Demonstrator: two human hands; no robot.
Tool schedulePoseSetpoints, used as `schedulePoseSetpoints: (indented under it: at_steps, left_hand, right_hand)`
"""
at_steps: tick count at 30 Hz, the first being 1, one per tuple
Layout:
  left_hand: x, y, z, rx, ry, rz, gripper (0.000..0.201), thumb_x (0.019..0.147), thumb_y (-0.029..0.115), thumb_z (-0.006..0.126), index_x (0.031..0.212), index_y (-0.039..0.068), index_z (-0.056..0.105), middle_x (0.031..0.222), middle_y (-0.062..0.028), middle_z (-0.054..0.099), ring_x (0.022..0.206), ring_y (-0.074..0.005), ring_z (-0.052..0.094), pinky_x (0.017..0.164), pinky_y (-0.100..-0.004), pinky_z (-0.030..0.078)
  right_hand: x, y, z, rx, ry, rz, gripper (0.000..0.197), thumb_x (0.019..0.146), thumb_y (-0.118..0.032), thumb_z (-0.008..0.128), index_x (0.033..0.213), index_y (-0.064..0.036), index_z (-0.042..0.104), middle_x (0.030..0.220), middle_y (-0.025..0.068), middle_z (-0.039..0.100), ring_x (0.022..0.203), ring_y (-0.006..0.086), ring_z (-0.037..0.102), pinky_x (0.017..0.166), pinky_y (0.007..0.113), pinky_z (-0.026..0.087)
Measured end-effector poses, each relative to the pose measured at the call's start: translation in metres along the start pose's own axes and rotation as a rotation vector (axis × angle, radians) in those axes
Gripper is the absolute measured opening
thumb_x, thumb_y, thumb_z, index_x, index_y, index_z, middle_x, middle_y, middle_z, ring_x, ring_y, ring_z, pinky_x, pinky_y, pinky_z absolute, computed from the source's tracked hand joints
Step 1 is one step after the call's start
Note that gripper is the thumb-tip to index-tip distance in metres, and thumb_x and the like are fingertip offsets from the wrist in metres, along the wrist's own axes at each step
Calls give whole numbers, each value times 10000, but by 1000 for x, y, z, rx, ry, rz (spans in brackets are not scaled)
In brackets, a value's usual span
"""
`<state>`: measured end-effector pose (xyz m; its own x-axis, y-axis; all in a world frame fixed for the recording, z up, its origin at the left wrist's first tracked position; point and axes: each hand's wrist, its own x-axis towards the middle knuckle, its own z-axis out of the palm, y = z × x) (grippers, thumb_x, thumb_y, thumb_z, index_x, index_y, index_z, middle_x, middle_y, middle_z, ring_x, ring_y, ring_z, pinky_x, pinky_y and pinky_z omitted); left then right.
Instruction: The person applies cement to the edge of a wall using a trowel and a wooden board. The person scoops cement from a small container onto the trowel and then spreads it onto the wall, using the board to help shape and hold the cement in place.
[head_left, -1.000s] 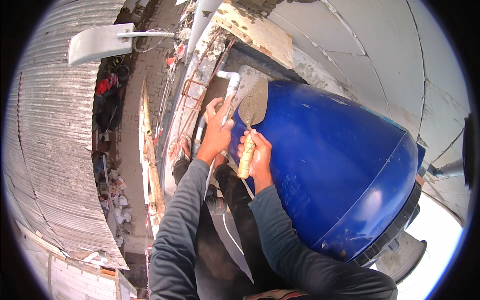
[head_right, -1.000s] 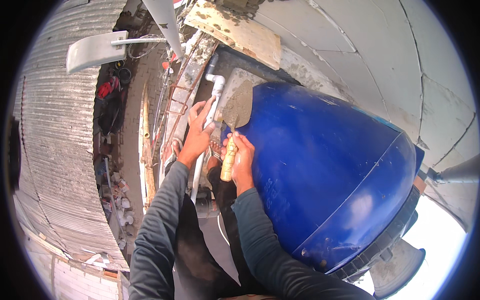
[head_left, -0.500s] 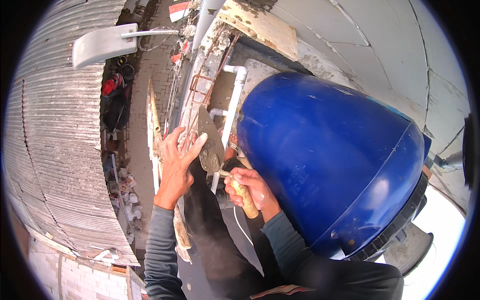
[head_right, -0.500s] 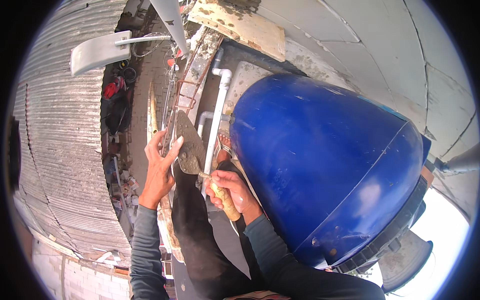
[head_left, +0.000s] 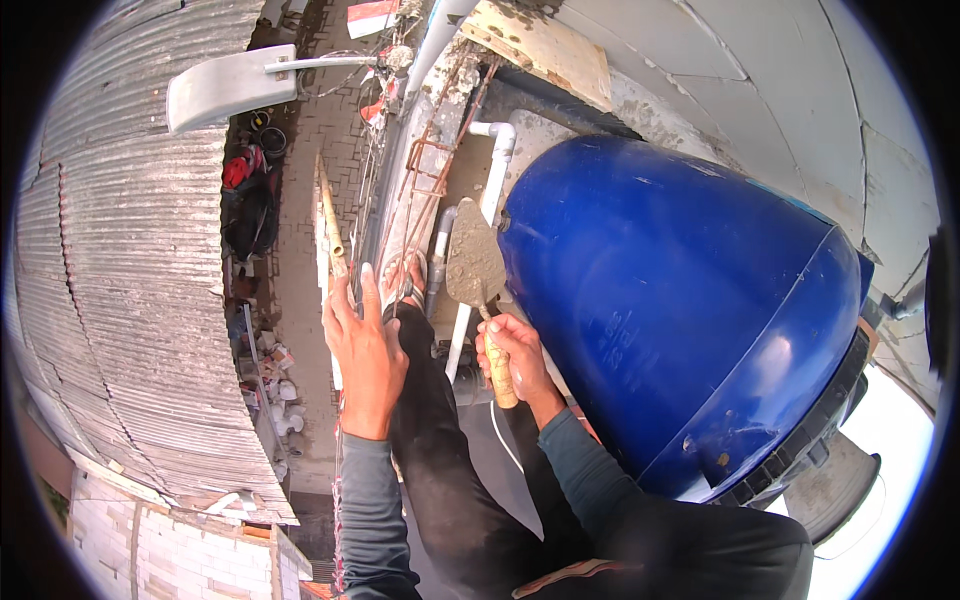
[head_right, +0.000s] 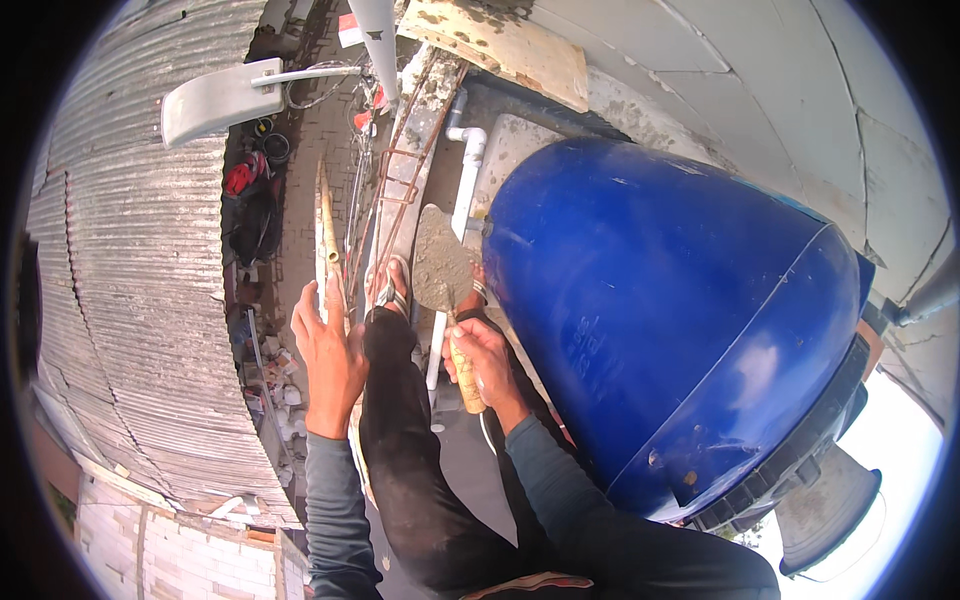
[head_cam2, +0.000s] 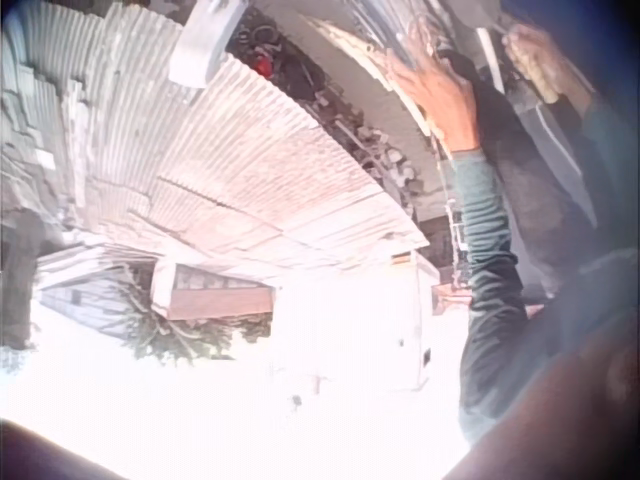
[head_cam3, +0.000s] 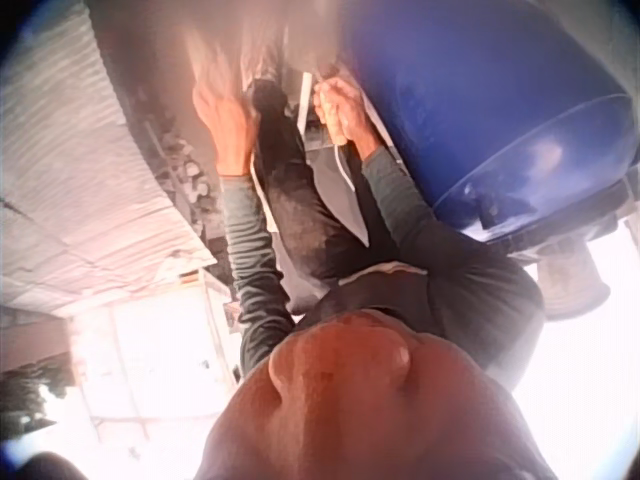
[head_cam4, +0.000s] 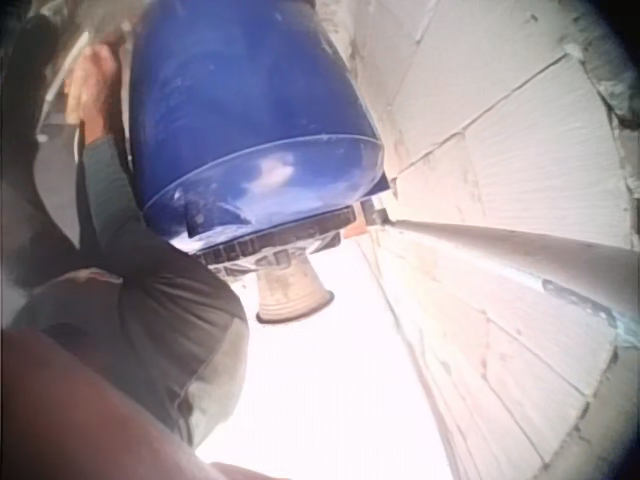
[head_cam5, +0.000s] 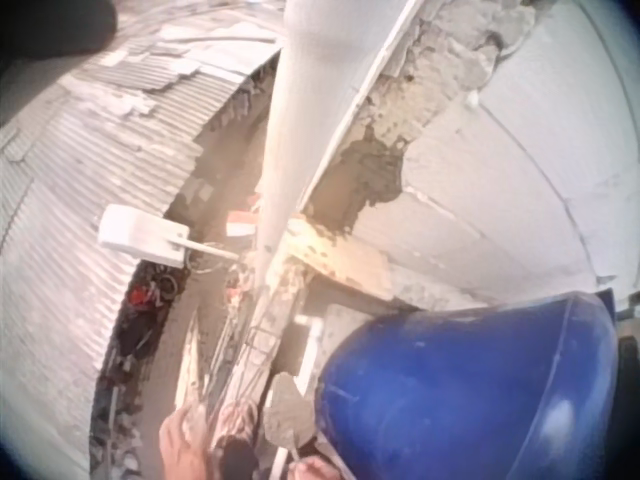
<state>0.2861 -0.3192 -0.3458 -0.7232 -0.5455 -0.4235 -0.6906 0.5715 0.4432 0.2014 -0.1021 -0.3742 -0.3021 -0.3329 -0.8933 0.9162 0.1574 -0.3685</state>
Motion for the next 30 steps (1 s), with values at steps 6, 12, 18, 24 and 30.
schedulePoseSetpoints:
  at_steps: [6, 12, 18, 24, 30]
  left_hand:
    - [-19, 76, -33, -224, 15, -111, 665, 917, 72, 660, 1535, 44, 415, 1433, -279, 408, 1325, -451, 387, 1122, -514, 330]
    - [-28, 108, 12, -464, 128, -194, 582, 963, 149, 636, 1490, -11, 449, 1335, -263, 463, 1250, -414, 444, 1082, -504, 346]
    - [-29, 113, 32, -476, 130, -154, 599, 896, 41, 687, 1457, -20, 487, 1267, -222, 500, 1172, -380, 468, 1033, -473, 369]
    - [-24, 114, 30, -523, 91, -148, 568, 882, 40, 697, 1421, -23, 526, 1215, -213, 509, 1153, -378, 473, 1012, -475, 377]
    - [-20, 113, 30, -545, 87, -149, 553, 877, 38, 699, 1403, -26, 541, 1197, -208, 518, 1150, -376, 478, 999, -480, 384]
  right_hand:
    - [32, 73, 23, -246, 118, 8, 314, 1027, -334, 607, 1046, -23, 568, 787, 38, 626, 590, 117, 602, 516, 288, 518]
    - [154, 113, 33, -9, 241, -82, 359, 1035, -377, 583, 957, -26, 587, 709, 43, 601, 590, 118, 584, 512, 289, 486]
    - [257, 74, 35, -153, 328, -346, 371, 1037, -343, 563, 863, -16, 583, 628, 47, 573, 473, 152, 548, 442, 330, 458]
    - [302, 70, 23, -244, 346, -369, 326, 1028, -274, 539, 881, 6, 617, 671, 55, 596, 545, 146, 567, 495, 349, 473]
    - [335, 59, 13, 46, 200, -346, 295, 1009, -388, 604, 1070, -101, 576, 931, 61, 655, 689, 185, 635, 520, 350, 527]
